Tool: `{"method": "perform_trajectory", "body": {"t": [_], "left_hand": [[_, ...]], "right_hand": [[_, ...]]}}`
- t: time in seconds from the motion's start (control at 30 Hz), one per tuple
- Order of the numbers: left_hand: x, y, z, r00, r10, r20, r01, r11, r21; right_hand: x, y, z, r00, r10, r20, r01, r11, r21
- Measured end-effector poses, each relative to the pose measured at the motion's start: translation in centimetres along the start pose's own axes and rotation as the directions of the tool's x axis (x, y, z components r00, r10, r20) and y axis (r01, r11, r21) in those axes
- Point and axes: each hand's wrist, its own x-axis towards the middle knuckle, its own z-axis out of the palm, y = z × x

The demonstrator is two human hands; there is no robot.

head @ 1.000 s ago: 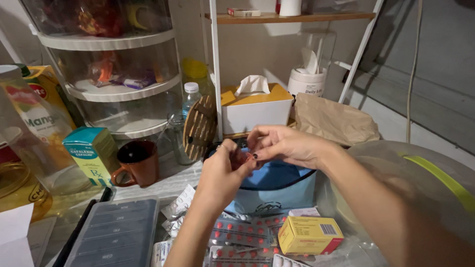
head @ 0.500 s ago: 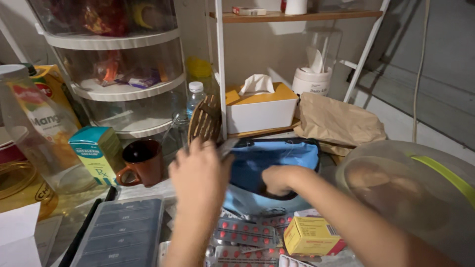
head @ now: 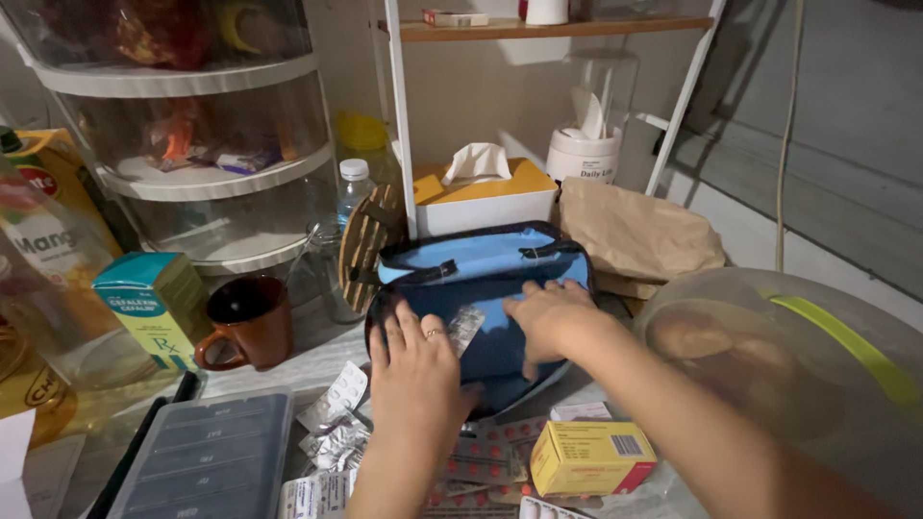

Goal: The person unpacks blister packs of pills from a brown paper bag and places them on a table. They then open a blue insulated bag and a weekly pill organizer, arranging the pills on the table and inside the organizer.

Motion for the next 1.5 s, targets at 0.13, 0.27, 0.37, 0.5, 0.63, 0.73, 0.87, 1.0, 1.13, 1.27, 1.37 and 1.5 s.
{"method": "perform_trajectory", "body": {"t": [0.13, 0.27, 0.37, 0.5, 0.63, 0.73, 0.87, 1.0, 1.13, 1.27, 1.37, 1.5], "left_hand": [[-0.6, 0.0, -0.2, 0.997, -0.005, -0.072, 0.006, 1.0, 0.015], [-0.9, -0.1, 0.1, 0.994, -0.022, -0.111, 0.019, 0.999, -0.025], [-0.4, -0.8, 0.4, 0.965, -0.032, -0.259, -0.043, 0.959, -0.28], [1.7, -1.4, 0.9, 0.979, -0.137, -0.154, -0.028, 0.652, -0.758], [3.2, -1.6, 1.2, 0.956, -0.09, -0.279, -0.176, 0.585, -0.792], [3.4, -1.8, 1.2, 0.979, -0.094, -0.181, -0.132, 0.384, -0.914], [3.4, -3.2, 0.1, 0.959, -0.203, -0.197, -0.116, 0.352, -0.929], [3.0, -7.6, -1.2, 0.847, -0.35, -0.401, 0.023, 0.777, -0.629], [2.8, -10.4, -0.8, 0.88, -0.293, -0.374, 0.152, 0.919, -0.363], [1.7, -8.6, -0.9, 0.714, -0.066, -0.697, -0.008, 0.995, -0.103], [-2.0, -6.0, -2.2, 0.859, -0.006, -0.513, -0.133, 0.963, -0.235], [-6.6, -4.1, -4.2, 0.875, 0.179, -0.45, -0.355, 0.868, -0.346]], "right_hand": [[0.3, -0.1, 1.2, 0.994, -0.075, 0.076, 0.077, 0.997, -0.031], [0.8, 1.4, 1.7, 0.955, -0.222, -0.195, 0.27, 0.924, 0.272], [1.2, 2.8, 0.6, 0.961, -0.236, -0.143, 0.235, 0.431, 0.871], [0.6, 3.9, -0.9, 0.948, -0.314, -0.048, 0.044, -0.02, 0.999], [-0.4, 2.8, -1.7, 0.927, -0.34, -0.16, 0.137, -0.09, 0.986], [-1.0, 1.6, -2.3, 0.893, -0.333, -0.304, 0.277, -0.127, 0.952], [-1.6, 1.0, -3.8, 0.902, -0.3, -0.312, 0.286, -0.126, 0.95], [-2.1, 0.7, -4.5, 0.938, -0.209, -0.278, 0.273, -0.049, 0.961], [-2.0, -0.2, -4.4, 0.949, -0.198, -0.247, 0.251, -0.005, 0.968], [-2.5, -1.7, -4.8, 0.942, -0.154, -0.299, 0.308, 0.036, 0.951], [-4.8, -3.2, -5.6, 0.945, -0.149, -0.292, 0.278, -0.105, 0.955], [-10.6, -5.0, -5.6, 0.897, -0.293, -0.332, 0.302, -0.143, 0.942]]}}
